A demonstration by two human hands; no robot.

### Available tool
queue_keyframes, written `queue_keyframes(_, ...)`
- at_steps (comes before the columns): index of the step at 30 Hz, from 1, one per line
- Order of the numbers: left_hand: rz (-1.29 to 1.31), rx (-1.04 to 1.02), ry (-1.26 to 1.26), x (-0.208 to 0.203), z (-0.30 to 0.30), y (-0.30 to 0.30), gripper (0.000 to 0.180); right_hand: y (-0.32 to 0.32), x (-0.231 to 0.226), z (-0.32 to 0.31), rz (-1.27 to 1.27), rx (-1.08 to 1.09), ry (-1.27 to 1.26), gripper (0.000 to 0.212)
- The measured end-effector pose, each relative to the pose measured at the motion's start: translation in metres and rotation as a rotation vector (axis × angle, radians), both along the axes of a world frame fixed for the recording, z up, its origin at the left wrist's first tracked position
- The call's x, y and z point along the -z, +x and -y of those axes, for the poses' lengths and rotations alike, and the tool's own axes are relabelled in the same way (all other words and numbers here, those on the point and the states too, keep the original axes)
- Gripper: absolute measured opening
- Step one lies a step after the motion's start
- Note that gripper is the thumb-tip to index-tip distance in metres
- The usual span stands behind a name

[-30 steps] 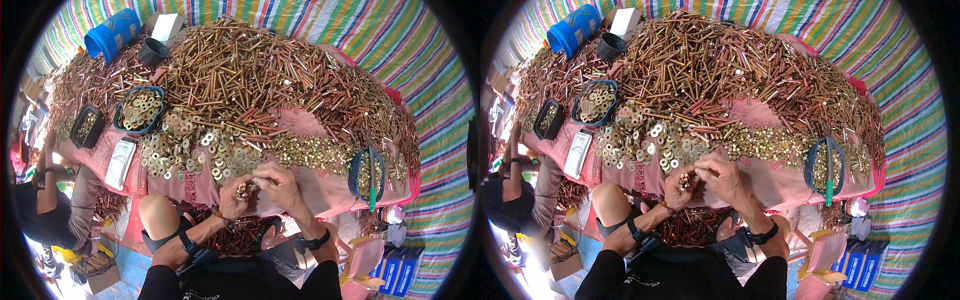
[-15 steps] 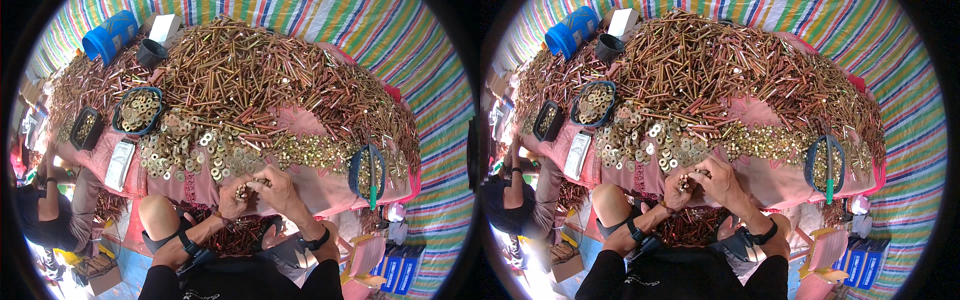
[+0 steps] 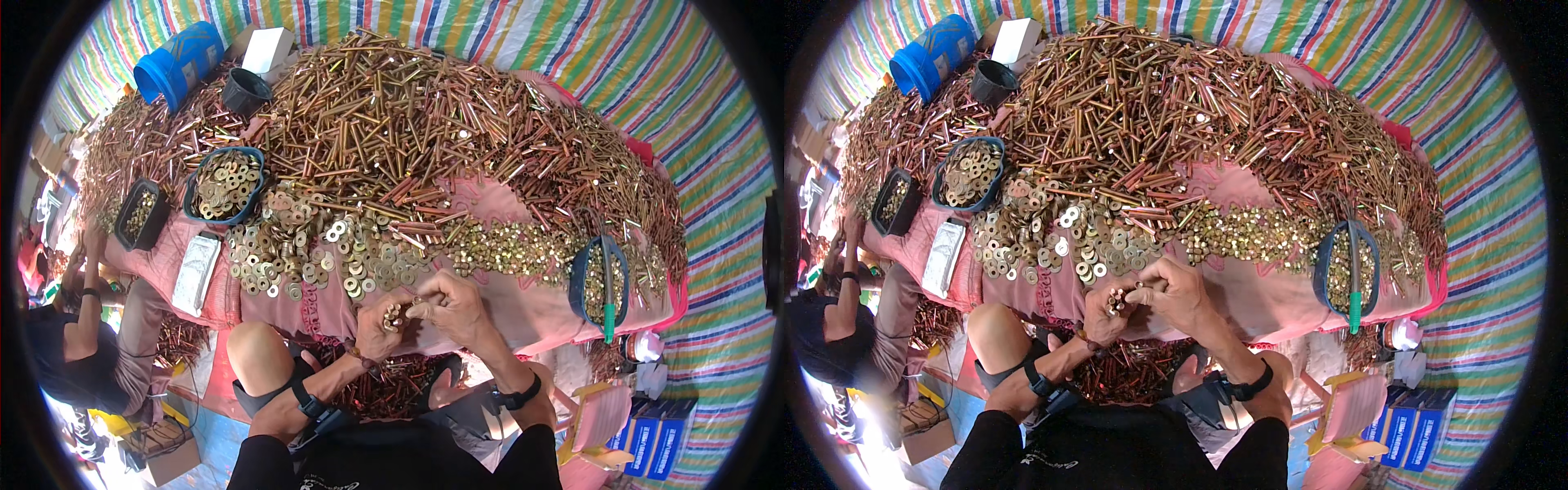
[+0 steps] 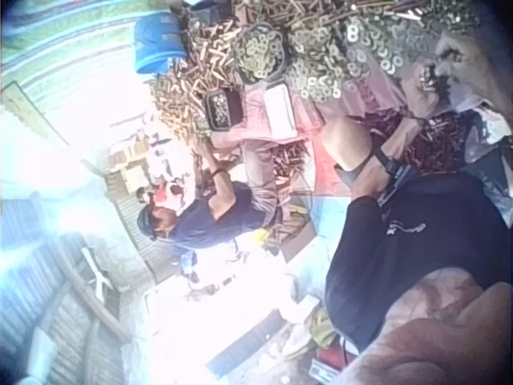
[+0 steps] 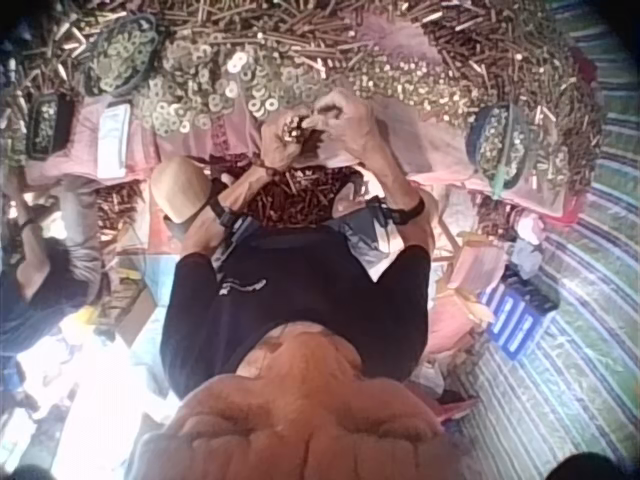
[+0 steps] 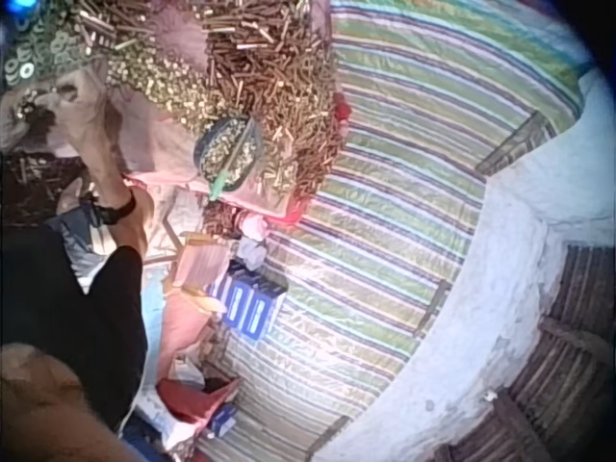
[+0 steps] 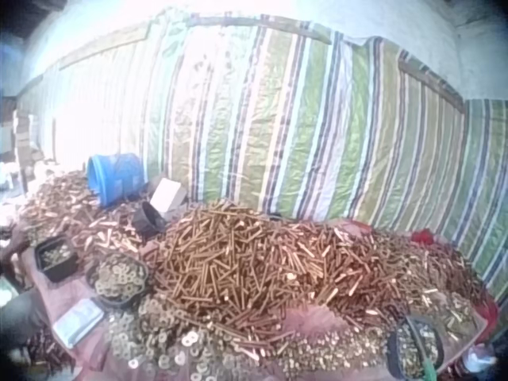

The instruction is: The person picks up metal rods and slides several flat metal washers onto them by hand. They pick up individual washers from a large pile on the table and add them to the rods before holding the assembled units.

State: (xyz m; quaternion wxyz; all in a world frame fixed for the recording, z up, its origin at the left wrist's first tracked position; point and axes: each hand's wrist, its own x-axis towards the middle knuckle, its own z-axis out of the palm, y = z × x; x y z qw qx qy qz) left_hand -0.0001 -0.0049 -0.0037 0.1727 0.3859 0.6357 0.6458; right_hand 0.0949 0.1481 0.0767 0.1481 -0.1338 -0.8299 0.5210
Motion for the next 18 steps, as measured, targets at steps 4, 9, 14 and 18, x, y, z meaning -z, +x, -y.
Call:
queue_keyframes(4, -0.034, 0.030, -0.005, -0.003, -0.004, 0.002, 0.035, 0.002, -0.002, -0.004, -0.235, -0.050, 0.319, 0.029)
queue_keyframes(9, -0.040, -0.015, 0.094, 0.002, -0.003, -0.001, 0.036, -0.001, -0.010, 0.007, -0.061, 0.019, 0.016, 0.034)
queue_keyframes(14, -0.021, 0.041, 0.002, 0.001, 0.002, 0.000, 0.035, 0.008, -0.006, -0.003, -0.136, -0.091, 0.279, 0.034)
queue_keyframes(18, -0.032, 0.038, 0.079, -0.005, -0.004, 0.001, 0.035, 0.004, -0.015, 0.004, -0.096, -0.059, 0.169, 0.028)
